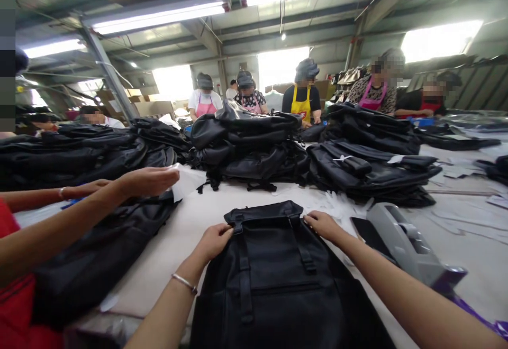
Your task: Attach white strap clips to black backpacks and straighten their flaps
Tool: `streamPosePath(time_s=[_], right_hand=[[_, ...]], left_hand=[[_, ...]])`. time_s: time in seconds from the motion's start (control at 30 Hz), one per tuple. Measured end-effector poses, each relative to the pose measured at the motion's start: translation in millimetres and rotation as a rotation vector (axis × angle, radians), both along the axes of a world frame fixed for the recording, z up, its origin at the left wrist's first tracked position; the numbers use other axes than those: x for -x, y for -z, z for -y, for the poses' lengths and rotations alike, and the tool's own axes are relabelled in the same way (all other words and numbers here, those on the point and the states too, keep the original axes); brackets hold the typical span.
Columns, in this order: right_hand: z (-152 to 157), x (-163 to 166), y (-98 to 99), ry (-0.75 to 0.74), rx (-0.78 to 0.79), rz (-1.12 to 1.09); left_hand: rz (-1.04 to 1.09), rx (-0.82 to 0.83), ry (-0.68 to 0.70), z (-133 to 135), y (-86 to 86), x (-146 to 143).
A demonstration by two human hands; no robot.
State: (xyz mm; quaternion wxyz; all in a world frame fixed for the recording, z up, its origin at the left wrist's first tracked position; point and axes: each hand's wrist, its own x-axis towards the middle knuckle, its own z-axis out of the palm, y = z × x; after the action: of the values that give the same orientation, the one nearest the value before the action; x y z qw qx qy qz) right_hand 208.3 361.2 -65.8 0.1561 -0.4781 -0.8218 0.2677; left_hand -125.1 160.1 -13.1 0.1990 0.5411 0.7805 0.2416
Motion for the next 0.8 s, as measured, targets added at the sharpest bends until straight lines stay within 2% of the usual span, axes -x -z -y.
streamPosePath(time_s=[0.1, 0.2, 0.3, 0.4, 0.53, 0.6, 0.67, 0.73, 0.8], right_hand=[[8, -2, 2.1, -0.012, 0.018, -0.024], [14, 1, 12.4, 0.023, 0.043, 0.012], [16, -1, 19.3, 0.041, 0.039, 0.024], [17, -12, 13.7, 0.031, 0.016, -0.015], [26, -24, -18.4, 0.037, -0.052, -0.103], [34, -21, -39.5, -0.048, -0.129, -0.18], [44, -13, -54.7, -0.203, -0.247, -0.232], [55, -4, -57.2, -0.355, -0.313, -0.194], [64, 2, -46.7, -0.444, -0.266, -0.093]], left_hand=[[-0.004, -0.002, -0.01, -1, 12.1, -6], [0.001, 0.03, -0.077, -12, 27.2, -9], [0.036, 0.066, -0.142, -21, 34.5, -7], [0.022, 0.057, -0.225, -22, 27.2, -4], [-0.106, -0.1, -0.371, -16, -4.8, -12], [-0.204, -0.256, -0.292, -14, -20.2, -26], [-0.31, -0.353, -0.058, -13, -26.3, -44], [-0.383, -0.273, 0.187, -10, -21.3, -60], [-0.399, -0.099, 0.329, -7, -10.8, -70]])
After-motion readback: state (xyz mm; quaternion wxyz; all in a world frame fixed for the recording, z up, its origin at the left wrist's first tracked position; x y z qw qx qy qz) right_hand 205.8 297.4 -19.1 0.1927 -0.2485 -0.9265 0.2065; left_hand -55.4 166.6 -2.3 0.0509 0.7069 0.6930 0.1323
